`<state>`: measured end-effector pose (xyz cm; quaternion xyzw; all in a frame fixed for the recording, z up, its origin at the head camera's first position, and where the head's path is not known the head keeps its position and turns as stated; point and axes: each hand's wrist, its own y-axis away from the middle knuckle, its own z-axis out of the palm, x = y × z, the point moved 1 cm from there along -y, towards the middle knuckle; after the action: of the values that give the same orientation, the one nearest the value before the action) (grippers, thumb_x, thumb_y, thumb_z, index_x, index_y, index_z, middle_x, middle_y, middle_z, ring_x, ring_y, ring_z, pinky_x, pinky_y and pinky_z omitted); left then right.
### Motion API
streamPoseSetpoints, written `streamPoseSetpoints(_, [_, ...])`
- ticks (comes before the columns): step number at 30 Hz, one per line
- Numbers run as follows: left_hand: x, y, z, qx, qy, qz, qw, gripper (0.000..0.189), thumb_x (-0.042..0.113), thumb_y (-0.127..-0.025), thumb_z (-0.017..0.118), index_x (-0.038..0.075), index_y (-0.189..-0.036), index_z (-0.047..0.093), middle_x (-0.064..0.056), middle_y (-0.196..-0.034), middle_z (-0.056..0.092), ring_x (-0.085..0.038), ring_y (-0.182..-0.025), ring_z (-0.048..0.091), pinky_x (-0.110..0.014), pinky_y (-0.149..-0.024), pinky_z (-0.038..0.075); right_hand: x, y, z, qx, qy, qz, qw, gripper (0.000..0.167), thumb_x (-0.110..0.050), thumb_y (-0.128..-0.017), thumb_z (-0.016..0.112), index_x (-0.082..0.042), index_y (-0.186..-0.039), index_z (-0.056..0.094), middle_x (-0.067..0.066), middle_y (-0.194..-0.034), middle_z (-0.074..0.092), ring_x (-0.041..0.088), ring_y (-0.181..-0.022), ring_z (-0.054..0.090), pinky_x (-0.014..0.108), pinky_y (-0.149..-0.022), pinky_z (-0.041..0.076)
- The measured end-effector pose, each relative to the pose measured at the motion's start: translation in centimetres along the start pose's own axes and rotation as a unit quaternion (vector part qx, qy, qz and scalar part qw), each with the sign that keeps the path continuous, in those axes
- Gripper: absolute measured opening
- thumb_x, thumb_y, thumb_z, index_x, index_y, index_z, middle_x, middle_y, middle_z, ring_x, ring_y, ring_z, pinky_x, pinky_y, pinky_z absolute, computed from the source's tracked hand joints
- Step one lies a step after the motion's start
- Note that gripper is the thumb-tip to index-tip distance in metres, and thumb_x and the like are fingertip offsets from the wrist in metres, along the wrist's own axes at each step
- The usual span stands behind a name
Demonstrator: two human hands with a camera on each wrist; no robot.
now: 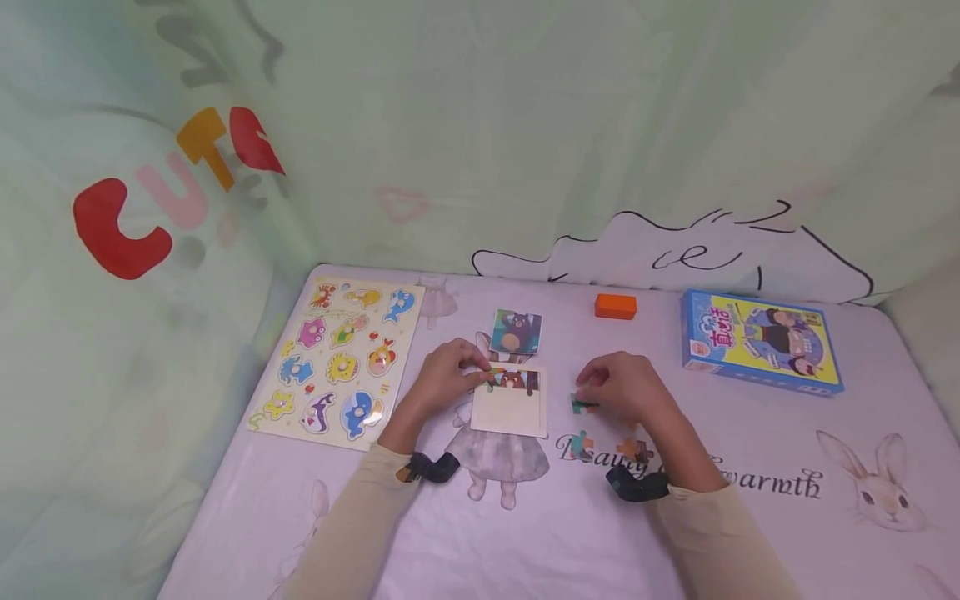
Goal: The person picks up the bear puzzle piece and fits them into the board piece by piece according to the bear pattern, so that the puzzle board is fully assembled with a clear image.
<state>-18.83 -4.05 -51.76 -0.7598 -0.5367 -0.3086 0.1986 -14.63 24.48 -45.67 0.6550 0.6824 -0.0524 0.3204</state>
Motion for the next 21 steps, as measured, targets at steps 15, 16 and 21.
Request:
streamPoseSetpoints(15, [0.2, 0.1, -0.1, 0.001, 0.009, -0.001, 1.0000, 0.007, 0.025, -0.091, 0.077, 0.019, -0.096, 0.078, 0.001, -0.113, 0.069, -0.017, -0.096, 0.058, -0.043, -0.093, 0.041, 1.3, 0.4, 0.2, -0.013, -0.016, 0.024, 0.9995, 0.029, -0.025, -0.082, 0.086, -0.010, -0.105, 0.077, 0.006, -0.090, 0.066, 0.025, -0.087, 0.054, 0.030, -0.065, 0.046])
streamPoseSetpoints(16, [0.2, 0.1, -0.1, 0.001, 0.009, -0.002, 1.0000, 0.007, 0.025, -0.091, 0.077, 0.019, -0.095, 0.078, 0.001, -0.114, 0.069, -0.017, -0.097, 0.058, -0.043, -0.093, 0.041, 1.3, 0.4, 0.2, -0.013, -0.018, 0.025, 0.9994, 0.029, -0.024, -0.081, 0.086, -0.010, -0.105, 0.076, 0.006, -0.089, 0.065, 0.025, -0.086, 0.054, 0.031, -0.065, 0.046])
streamPoseSetpoints(21, [0.2, 0.0, -0.1, -0.003, 0.006, -0.006, 1.0000, 0.007, 0.024, -0.091, 0.077, 0.019, -0.096, 0.078, 0.001, -0.114, 0.069, -0.016, -0.097, 0.058, -0.041, -0.092, 0.041, 1.4, 0.5, 0.5, -0.009, -0.022, 0.030, 0.9993, 0.028, -0.022, -0.080, 0.087, -0.010, -0.103, 0.076, 0.007, -0.089, 0.064, 0.025, -0.085, 0.054, 0.031, -0.064, 0.048])
